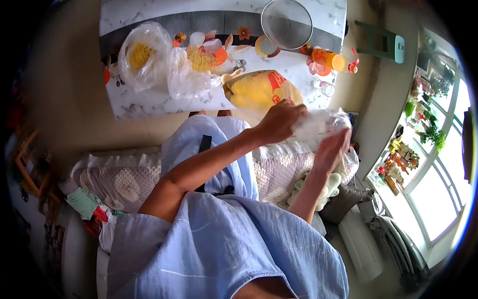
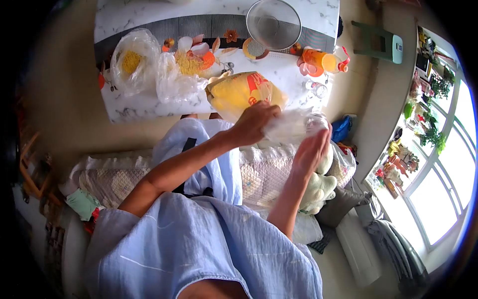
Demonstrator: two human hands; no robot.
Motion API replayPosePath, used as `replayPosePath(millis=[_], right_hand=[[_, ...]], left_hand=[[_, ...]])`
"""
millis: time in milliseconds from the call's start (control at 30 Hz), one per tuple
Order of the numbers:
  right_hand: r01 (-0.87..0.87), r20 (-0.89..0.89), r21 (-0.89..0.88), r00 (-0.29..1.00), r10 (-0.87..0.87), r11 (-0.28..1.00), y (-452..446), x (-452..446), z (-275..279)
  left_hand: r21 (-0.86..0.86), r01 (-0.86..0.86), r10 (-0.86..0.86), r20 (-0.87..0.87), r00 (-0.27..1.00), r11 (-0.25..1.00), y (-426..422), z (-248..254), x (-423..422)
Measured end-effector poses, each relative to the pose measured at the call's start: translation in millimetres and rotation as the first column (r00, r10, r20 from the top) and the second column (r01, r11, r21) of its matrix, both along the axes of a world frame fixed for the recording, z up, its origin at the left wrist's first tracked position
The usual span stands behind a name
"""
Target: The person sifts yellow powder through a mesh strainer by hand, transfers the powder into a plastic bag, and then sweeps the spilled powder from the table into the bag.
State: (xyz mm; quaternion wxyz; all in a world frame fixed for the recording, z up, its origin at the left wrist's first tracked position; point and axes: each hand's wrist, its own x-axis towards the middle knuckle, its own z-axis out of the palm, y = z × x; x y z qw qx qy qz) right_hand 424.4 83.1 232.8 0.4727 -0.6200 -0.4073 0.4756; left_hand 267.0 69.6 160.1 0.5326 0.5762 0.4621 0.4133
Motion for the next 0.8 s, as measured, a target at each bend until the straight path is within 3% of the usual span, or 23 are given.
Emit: replayPosePath(millis=[33,100,167,300,433,500,600,633,700,733,800], right_hand=[[-0.013,0.055,-0.082,0.998,0.018,0.997,0,17,-24],[-0.041,-0.198,-0.272,0.980,-0.014,0.962,-17,48,-68],[-0.051,-0.329,-0.392,0.940,-0.088,0.919,-42,67,-87],[-0.080,-0.490,-0.496,0.848,-0.202,0.864,-85,85,-73],[-0.224,-0.632,-0.601,0.721,-0.284,0.767,-108,85,-61],[-0.345,-0.696,-0.647,0.632,-0.342,0.680,-121,74,-68],[-0.490,-0.758,-0.648,0.490,-0.431,0.583,-123,57,-88],[-0.529,-0.774,-0.633,0.436,-0.459,0.565,-115,53,-98],[-0.583,-0.785,-0.606,0.326,-0.527,0.541,-98,52,-114],[-0.602,-0.787,-0.590,0.282,-0.549,0.537,-87,54,-121],[-0.643,-0.784,-0.555,0.193,-0.590,0.528,-59,59,-138]], left_hand=[[-0.007,-0.006,0.006,0.009,1.000,1.000,-5,6,2],[0.060,0.037,-0.039,0.024,0.999,0.997,-16,17,5],[0.092,-0.010,0.006,0.048,0.999,0.996,-18,34,1],[0.143,0.048,-0.054,0.039,0.998,0.989,-30,32,8],[0.136,0.094,-0.095,0.003,0.995,0.986,-33,26,10],[0.126,0.132,-0.136,0.017,0.991,0.983,-37,24,16],[0.199,0.189,-0.171,-0.105,0.980,0.962,-45,9,34],[0.051,0.258,-0.255,-0.060,0.965,0.965,-44,10,35],[0.226,0.055,-0.031,-0.108,0.994,0.973,-45,11,47],[0.223,0.043,-0.014,-0.131,0.991,0.974,-51,-5,65],[0.255,0.112,-0.011,-0.366,0.930,0.961,-62,-38,91]])
